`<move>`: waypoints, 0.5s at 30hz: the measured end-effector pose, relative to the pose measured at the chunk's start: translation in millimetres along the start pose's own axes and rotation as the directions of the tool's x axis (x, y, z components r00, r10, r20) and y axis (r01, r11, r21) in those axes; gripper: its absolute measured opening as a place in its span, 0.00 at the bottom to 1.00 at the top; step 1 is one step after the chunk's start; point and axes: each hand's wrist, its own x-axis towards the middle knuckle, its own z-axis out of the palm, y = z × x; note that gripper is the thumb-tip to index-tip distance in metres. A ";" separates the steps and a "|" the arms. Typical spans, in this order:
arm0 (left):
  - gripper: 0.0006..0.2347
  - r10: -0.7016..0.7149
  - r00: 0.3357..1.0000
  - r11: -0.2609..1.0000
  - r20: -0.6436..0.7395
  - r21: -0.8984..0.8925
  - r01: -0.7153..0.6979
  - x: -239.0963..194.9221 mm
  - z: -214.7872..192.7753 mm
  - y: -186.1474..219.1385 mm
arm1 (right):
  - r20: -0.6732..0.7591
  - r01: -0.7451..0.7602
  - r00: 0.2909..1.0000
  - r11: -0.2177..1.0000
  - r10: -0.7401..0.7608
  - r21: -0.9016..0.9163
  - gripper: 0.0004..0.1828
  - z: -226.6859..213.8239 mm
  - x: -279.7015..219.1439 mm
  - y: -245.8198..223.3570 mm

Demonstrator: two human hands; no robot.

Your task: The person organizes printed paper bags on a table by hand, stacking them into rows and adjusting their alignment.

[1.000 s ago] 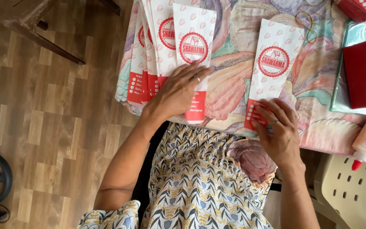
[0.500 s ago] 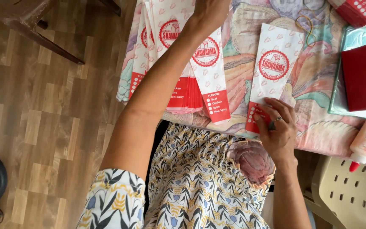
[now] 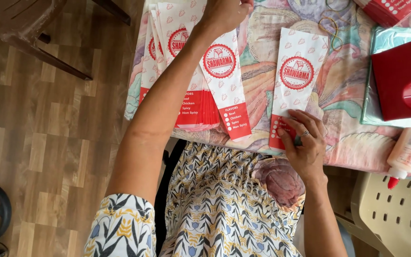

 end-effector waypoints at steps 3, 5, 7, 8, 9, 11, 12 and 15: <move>0.05 -0.020 0.990 0.998 0.139 0.064 0.012 -9.6 -22.7 25.6 | -0.004 0.005 1.000 1.000 -0.005 -0.006 0.11 -0.7 0.6 -2.9; 0.03 -0.023 0.974 0.998 0.224 0.058 0.010 -16.1 -37.3 45.0 | 0.006 -0.007 1.000 1.000 0.007 0.007 0.15 -2.4 2.2 -6.5; 0.02 0.002 0.975 0.998 0.221 0.059 -0.016 -25.6 -53.0 72.1 | 0.005 -0.004 1.000 1.000 0.004 -0.006 0.15 -1.0 0.3 -4.1; 0.02 0.025 0.976 0.997 0.216 0.060 -0.039 -30.4 -61.1 85.5 | 0.006 0.000 1.000 1.000 0.000 -0.018 0.16 -0.2 -0.5 -3.0; 0.02 0.027 0.976 0.997 0.216 0.059 -0.040 -32.0 -63.0 88.8 | 0.005 0.001 1.000 1.000 -0.001 -0.020 0.16 -0.1 -0.9 -2.5; 0.05 0.162 0.974 0.977 0.156 0.113 -0.180 -35.5 -67.7 94.9 | 0.010 0.016 1.000 1.000 -0.016 -0.013 0.15 0.6 -1.2 -1.5; 0.05 0.162 0.975 0.977 0.154 0.113 -0.180 -37.8 -71.8 100.5 | 0.010 0.019 1.000 1.000 -0.018 -0.013 0.15 0.8 -1.5 -0.8; 0.06 0.271 0.944 0.931 0.186 0.199 -0.306 -44.8 -86.8 121.4 | 0.017 0.032 0.999 0.999 -0.031 -0.022 0.14 0.6 -1.5 0.1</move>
